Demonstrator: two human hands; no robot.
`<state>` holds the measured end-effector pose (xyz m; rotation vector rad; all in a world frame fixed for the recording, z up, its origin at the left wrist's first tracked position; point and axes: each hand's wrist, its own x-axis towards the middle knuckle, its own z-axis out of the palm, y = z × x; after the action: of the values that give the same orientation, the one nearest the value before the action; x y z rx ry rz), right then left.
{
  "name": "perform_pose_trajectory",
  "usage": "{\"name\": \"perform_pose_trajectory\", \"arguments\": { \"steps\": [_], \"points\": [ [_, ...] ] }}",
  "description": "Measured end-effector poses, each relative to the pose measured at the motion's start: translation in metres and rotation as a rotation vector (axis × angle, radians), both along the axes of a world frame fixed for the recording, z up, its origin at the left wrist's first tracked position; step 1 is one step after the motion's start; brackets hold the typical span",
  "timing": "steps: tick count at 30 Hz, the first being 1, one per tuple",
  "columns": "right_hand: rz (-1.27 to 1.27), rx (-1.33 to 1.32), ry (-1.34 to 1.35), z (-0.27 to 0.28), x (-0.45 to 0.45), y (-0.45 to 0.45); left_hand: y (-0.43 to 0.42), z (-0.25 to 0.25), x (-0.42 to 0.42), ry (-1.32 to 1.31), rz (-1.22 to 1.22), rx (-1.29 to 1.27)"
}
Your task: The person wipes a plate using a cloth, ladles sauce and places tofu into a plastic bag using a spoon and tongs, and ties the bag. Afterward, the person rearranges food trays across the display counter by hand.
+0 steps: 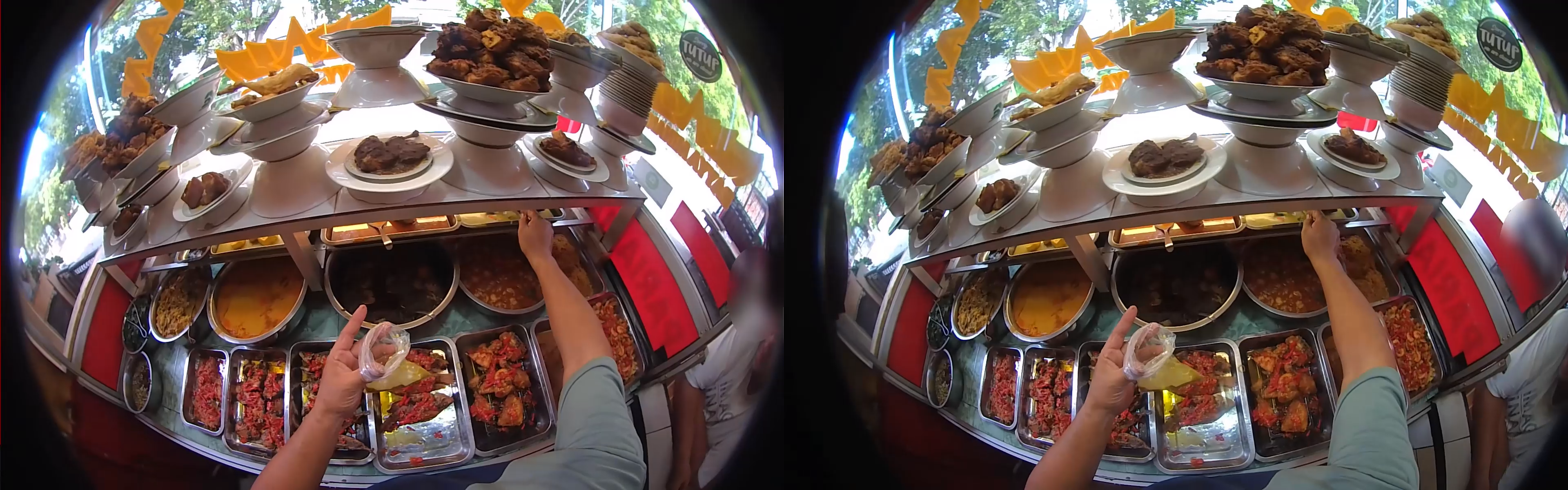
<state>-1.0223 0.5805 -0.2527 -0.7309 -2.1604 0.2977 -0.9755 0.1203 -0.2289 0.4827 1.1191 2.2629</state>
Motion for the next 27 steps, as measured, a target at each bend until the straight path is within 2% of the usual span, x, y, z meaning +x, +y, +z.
{"name": "perform_pose_trajectory", "arguments": {
  "steps": [5, 7, 8, 10, 11, 13, 20, 27],
  "points": [
    [-0.062, -0.013, 0.023, -0.003, -0.016, -0.015, -0.006, -0.003, -0.001, 0.0, 0.009, 0.043],
    [0.091, -0.666, 0.165, 0.002, -0.026, -0.013, -0.007, -0.002, -0.001, -0.004, 0.019, 0.042],
    [0.093, -0.668, 0.166, 0.003, -0.03, -0.013, -0.008, -0.001, -0.001, -0.01, 0.024, 0.041],
    [0.156, -1.077, 0.451, 0.001, -0.039, -0.011, -0.01, 0.0, -0.001, -0.015, 0.036, 0.034],
    [0.157, -1.078, 0.451, 0.0, -0.042, -0.009, -0.011, 0.001, -0.001, -0.022, 0.047, 0.027],
    [0.164, -1.239, 0.523, -0.001, -0.046, -0.006, -0.012, -0.002, -0.002, -0.012, 0.054, 0.032],
    [0.143, -1.289, 0.513, 0.001, -0.044, -0.003, -0.016, -0.003, -0.003, -0.012, 0.076, 0.005],
    [0.125, -1.215, 0.515, 0.01, -0.033, 0.005, -0.013, -0.006, -0.002, 0.003, 0.068, -0.043]
  ]
}}
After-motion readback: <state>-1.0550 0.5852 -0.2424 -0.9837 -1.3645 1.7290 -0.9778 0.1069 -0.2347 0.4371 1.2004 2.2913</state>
